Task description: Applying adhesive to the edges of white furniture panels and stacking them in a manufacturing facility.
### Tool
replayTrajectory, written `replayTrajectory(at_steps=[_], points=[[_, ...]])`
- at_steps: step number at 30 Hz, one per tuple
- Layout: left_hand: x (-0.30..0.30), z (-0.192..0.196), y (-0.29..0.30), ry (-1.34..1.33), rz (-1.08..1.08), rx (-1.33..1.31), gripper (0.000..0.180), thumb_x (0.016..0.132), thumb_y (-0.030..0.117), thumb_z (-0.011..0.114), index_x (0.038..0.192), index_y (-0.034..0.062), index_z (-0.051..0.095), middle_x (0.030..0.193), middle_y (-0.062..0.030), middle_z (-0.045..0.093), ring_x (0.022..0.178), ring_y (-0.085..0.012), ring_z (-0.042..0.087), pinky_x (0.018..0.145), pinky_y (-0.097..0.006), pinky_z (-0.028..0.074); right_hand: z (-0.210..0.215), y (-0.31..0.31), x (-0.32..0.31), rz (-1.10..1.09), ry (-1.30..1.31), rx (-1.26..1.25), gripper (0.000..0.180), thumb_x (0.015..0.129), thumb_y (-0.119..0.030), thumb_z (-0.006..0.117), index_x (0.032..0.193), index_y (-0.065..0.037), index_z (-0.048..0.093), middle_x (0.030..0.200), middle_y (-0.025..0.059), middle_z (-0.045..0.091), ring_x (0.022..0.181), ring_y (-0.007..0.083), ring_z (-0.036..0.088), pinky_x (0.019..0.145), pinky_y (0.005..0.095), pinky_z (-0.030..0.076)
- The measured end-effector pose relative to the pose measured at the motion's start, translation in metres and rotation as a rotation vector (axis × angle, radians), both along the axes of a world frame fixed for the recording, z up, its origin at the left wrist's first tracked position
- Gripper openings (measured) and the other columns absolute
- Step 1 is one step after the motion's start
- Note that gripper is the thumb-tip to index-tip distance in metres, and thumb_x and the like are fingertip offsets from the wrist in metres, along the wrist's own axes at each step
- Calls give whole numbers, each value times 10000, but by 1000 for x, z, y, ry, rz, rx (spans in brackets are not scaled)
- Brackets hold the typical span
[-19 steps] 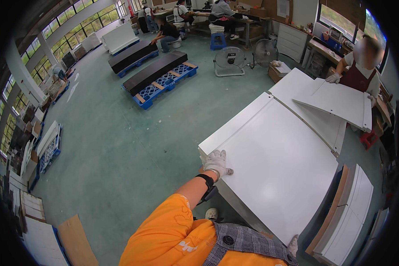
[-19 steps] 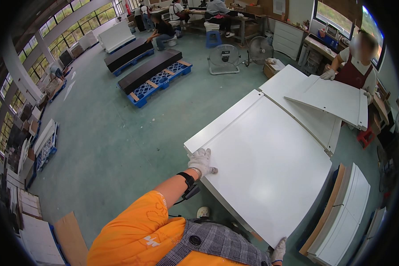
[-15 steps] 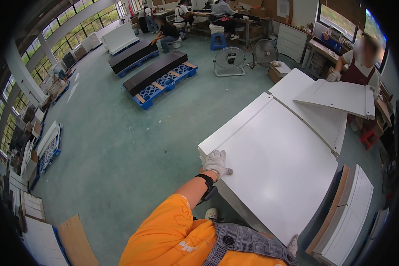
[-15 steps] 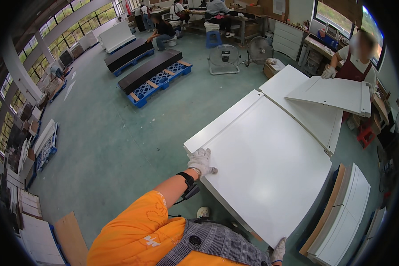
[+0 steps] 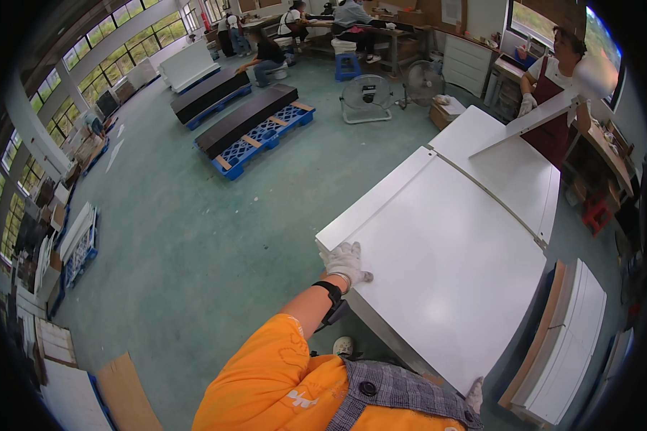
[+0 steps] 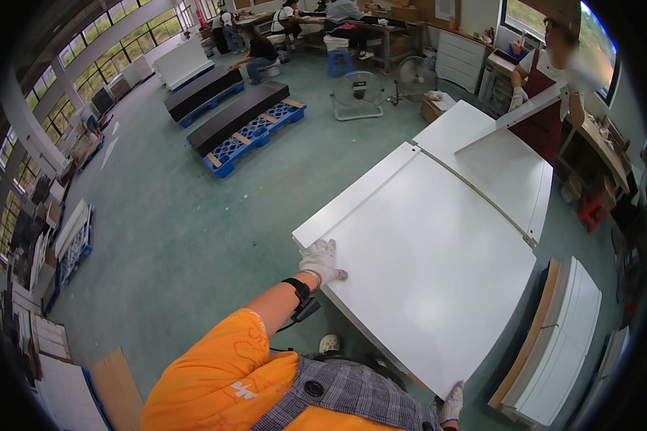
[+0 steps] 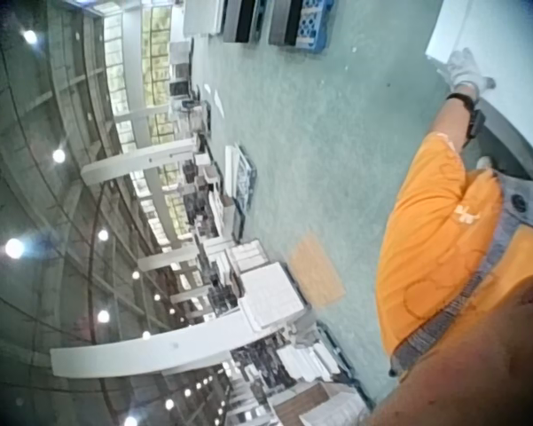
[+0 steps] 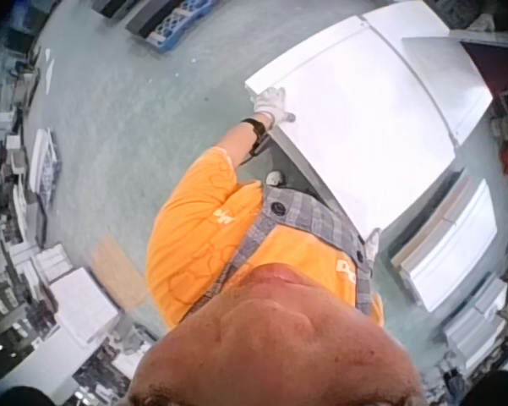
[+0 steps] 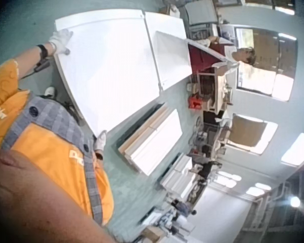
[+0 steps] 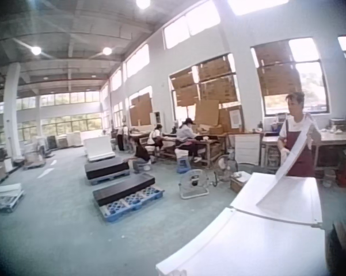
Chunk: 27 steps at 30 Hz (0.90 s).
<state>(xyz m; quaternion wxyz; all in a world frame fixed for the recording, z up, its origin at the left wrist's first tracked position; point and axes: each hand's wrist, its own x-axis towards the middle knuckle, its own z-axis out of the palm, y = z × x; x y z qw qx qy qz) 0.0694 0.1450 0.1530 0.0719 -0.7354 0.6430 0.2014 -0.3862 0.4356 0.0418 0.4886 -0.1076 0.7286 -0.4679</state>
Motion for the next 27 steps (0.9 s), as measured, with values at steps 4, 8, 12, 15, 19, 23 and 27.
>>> replayTrajectory(at_steps=[4,8,12,15,19,23,27], points=[[-16,6,-12,-2,-69,-2,1028,673,553,723,1457,67,269,1407,-154,358,1308,-338,332,1098,-485,261,-118,59,-82,174,-330,-186,623,916,-522,455,1274,-12,460,1125,106,606,1001,228,568,884,369,484],[-2,1,0,-28,-3,20,1040,673,566,720,1465,77,257,1415,-148,349,1307,-330,332,1097,-478,264,-46,27,-46,548,253,-73,743,852,-417,535,1387,55,325,1371,155,444,1277,285,389,1138,367,267],[-6,2,-4,-31,-23,33,1042,678,575,712,1469,82,246,1418,-144,344,1301,-324,336,1090,-468,274,-41,29,-50,618,178,-10,872,794,-290,572,1444,88,129,1492,175,256,1396,300,186,1197,320,50],[-7,2,-4,-45,-32,27,1040,684,578,708,1470,81,243,1416,-144,348,1295,-324,342,1086,-458,281,-35,22,-35,404,178,3,665,885,-412,460,1348,45,325,1286,148,459,1162,239,421,987,285,295],[-8,3,-6,-40,-17,48,1042,683,583,707,1469,80,243,1422,-147,344,1304,-322,335,1090,-449,279,-14,23,-34,584,147,84,801,854,-213,544,1454,71,96,1437,159,325,1354,234,286,1183,339,146],[-5,0,-4,-63,-11,27,1043,680,584,708,1470,84,245,1437,-144,332,1323,-310,319,1095,-441,273,3,6,-16,105,-350,66,734,883,-255,521,1454,44,168,1426,127,354,1336,224,313,1177,342,168],[-1,-2,-1,-49,-4,19,1048,677,591,705,1473,89,245,1441,-140,330,1326,-301,319,1104,-440,258,-29,9,-28,288,-165,38,699,886,-361,494,1432,20,279,1449,133,338,1380,248,231,1191,354,97]])
